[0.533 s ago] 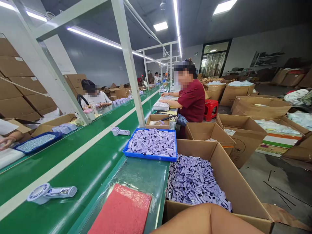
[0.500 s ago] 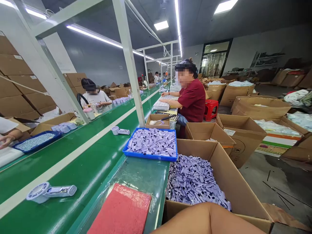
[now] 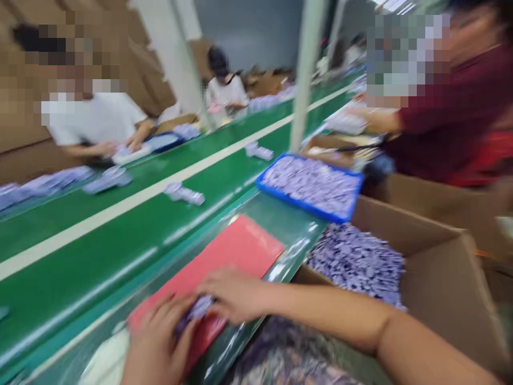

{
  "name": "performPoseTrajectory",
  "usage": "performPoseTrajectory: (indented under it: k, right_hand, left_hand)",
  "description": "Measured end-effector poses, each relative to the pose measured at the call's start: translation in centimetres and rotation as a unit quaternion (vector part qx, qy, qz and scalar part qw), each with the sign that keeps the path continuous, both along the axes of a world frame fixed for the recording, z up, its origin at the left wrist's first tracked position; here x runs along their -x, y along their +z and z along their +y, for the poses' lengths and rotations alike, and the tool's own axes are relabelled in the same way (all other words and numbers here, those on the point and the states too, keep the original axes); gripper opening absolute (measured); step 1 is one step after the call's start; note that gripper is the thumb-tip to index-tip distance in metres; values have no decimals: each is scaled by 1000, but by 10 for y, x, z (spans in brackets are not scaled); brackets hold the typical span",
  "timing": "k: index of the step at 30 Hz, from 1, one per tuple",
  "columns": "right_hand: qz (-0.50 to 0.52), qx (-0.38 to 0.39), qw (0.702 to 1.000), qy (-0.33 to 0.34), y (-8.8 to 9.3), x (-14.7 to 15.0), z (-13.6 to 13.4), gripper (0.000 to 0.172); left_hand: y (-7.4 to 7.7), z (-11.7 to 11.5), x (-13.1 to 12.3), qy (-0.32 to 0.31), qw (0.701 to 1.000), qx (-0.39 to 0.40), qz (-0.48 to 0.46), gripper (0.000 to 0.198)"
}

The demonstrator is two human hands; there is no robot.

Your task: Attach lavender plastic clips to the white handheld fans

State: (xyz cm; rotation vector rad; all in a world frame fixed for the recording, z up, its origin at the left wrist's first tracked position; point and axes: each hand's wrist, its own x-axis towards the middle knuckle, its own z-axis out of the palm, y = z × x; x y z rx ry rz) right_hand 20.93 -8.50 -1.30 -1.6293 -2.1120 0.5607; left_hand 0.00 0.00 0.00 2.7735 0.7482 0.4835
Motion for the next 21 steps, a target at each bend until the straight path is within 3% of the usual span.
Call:
performPoseTrajectory:
  k: [2,7,10,12,14,17,21]
  right_hand:
    - [43,-15,998,-31,-4,-2,-11,38]
    - [133,-20,991,-23,-15,2,-15,38]
    - [158,-41,986,-27,-14,4,-23,45]
    - [165,-74,983,-44,-14,-2,-30,53]
    - [148,-116,980,-69,-13,-14,-38,57]
    - [75,-159,976,-130,-12,-51,-53,47]
    - [-54,-137,944,-295,-3,-119,-73,37]
  left_hand:
    - [0,-6,-1,-3,1000,13,14,31]
    - [11,-19,-6,-4,999,15,34,24]
    - [21,-26,-3,-20,998,-23,60,29]
    - [25,-17,2,-41,994,-66,82,30]
    - [30,12,6,-75,986,-111,102,29]
    - [41,91,-1,-115,966,-210,96,32]
    - [56,211,-32,-32,949,-299,93,50]
